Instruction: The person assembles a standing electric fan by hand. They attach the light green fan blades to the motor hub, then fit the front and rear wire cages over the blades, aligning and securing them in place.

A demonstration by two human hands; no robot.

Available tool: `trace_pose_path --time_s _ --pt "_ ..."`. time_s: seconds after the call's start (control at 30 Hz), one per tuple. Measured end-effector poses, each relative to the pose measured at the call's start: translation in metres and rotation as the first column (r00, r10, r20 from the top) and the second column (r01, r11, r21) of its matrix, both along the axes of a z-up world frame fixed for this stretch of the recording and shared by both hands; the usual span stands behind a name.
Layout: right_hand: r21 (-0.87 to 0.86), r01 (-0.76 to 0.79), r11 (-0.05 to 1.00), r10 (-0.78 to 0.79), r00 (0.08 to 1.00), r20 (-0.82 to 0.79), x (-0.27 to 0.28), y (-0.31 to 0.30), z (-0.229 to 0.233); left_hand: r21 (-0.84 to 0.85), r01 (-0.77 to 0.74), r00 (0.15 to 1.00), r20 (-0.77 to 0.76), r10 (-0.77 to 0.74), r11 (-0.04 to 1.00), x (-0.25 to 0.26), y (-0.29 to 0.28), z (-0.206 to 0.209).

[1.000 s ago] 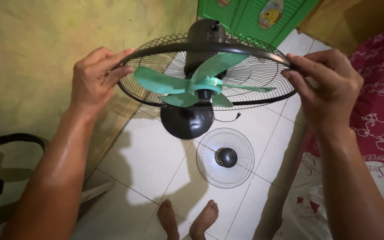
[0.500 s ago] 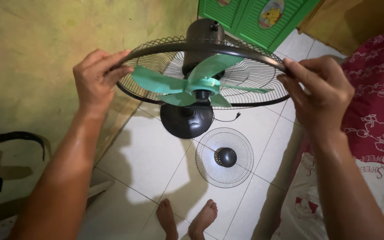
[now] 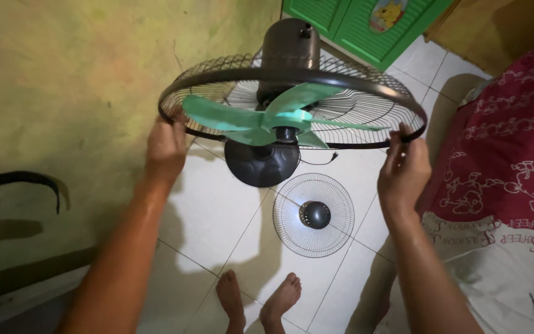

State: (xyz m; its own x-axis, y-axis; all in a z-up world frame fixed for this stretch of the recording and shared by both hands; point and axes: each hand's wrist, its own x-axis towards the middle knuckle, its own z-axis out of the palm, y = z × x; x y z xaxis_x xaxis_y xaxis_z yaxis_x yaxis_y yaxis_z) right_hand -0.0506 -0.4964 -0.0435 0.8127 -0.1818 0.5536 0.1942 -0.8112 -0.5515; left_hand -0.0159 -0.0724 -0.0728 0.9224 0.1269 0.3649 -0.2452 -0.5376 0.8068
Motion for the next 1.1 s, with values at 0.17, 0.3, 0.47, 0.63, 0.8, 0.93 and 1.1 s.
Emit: trace_pose_path --time_s 0.17,0.3,0.47,0.63,0.8,0.93,1.1 --pt "0.121 0.132 0.984 -0.09 0.949 -0.303 0.003 0.008 -0.025 0.055 0.061 0.977 -0.206 -0.049 0.997 0.004 0.002 -0.038" --pt "0.312 0.065 0.948 0.048 0.939 -0.34 0.007 0.008 -0.056 -0.086 0.124 0.961 -0.239 -0.141 0.989 0.009 0.002 -0.062" --pt "0.644 -0.032 0.765 0.265 0.926 -0.268 0.02 0.005 -0.107 -0.392 0.077 0.923 -0.321 -0.215 0.917 0.016 -0.006 -0.086" --pt "0.77 0.008 0.638 0.29 0.924 -0.25 0.027 0.024 -0.147 -0.359 -0.01 0.932 -0.341 -0.121 0.933 0.016 -0.018 -0.096" --pt "0.833 0.157 0.53 0.208 0.929 -0.307 0.031 0.057 -0.158 -0.344 -0.037 0.939 -0.334 -0.086 0.938 0.016 -0.024 -0.096" --pt "0.831 0.286 0.477 0.093 0.924 -0.371 0.031 0.073 -0.15 -0.434 -0.047 0.937 -0.332 -0.111 0.899 0.018 -0.028 -0.103" --pt "0.821 0.339 0.46 0.006 0.923 -0.384 0.032 0.08 -0.147 -0.515 -0.098 0.91 -0.392 -0.133 0.851 0.024 -0.032 -0.117"
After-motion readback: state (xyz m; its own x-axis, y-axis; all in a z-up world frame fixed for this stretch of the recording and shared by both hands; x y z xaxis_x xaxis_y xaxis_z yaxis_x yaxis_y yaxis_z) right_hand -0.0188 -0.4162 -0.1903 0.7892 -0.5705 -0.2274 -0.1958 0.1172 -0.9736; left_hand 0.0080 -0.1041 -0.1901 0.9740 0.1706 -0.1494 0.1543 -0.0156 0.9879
